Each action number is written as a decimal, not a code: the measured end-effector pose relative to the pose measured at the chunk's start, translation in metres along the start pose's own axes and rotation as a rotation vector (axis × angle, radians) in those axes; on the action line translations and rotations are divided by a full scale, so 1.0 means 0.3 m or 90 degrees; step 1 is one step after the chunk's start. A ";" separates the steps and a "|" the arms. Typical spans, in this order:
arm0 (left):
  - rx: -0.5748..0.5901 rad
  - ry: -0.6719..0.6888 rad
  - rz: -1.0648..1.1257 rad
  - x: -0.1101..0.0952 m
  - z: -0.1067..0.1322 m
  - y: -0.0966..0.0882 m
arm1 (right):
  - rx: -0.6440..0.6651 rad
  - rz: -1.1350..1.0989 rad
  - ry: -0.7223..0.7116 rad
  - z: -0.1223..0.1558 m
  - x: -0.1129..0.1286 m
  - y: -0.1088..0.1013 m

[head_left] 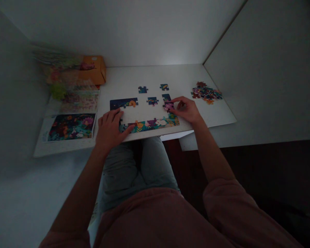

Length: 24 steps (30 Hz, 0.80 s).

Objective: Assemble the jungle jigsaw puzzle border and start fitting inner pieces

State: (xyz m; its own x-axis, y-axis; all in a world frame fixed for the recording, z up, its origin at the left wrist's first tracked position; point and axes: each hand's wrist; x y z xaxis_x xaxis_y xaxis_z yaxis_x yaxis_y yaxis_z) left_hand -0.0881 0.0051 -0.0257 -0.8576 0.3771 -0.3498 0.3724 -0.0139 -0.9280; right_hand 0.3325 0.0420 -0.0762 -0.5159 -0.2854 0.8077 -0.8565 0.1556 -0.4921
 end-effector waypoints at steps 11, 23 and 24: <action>0.006 -0.011 0.021 -0.007 -0.002 -0.004 | -0.001 0.052 0.005 -0.002 -0.031 -0.002; 0.011 -0.014 0.017 -0.017 -0.001 -0.015 | -0.010 0.152 0.047 -0.021 -0.011 0.004; 0.012 -0.014 0.017 -0.017 -0.001 -0.016 | -0.021 0.159 0.041 -0.023 -0.018 0.004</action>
State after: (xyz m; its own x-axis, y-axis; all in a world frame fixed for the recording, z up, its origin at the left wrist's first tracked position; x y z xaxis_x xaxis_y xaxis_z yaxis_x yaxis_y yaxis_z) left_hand -0.0855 0.0035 -0.0195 -0.8550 0.3556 -0.3774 0.3888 -0.0420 -0.9204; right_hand 0.3343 0.0503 -0.0788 -0.7107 -0.1735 0.6818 -0.7017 0.2444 -0.6692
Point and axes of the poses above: each hand's wrist, its own z-axis away from the middle knuckle, its own y-axis out of the palm, x = y × z, and after that the axes turned 2 degrees about -z, right-handed
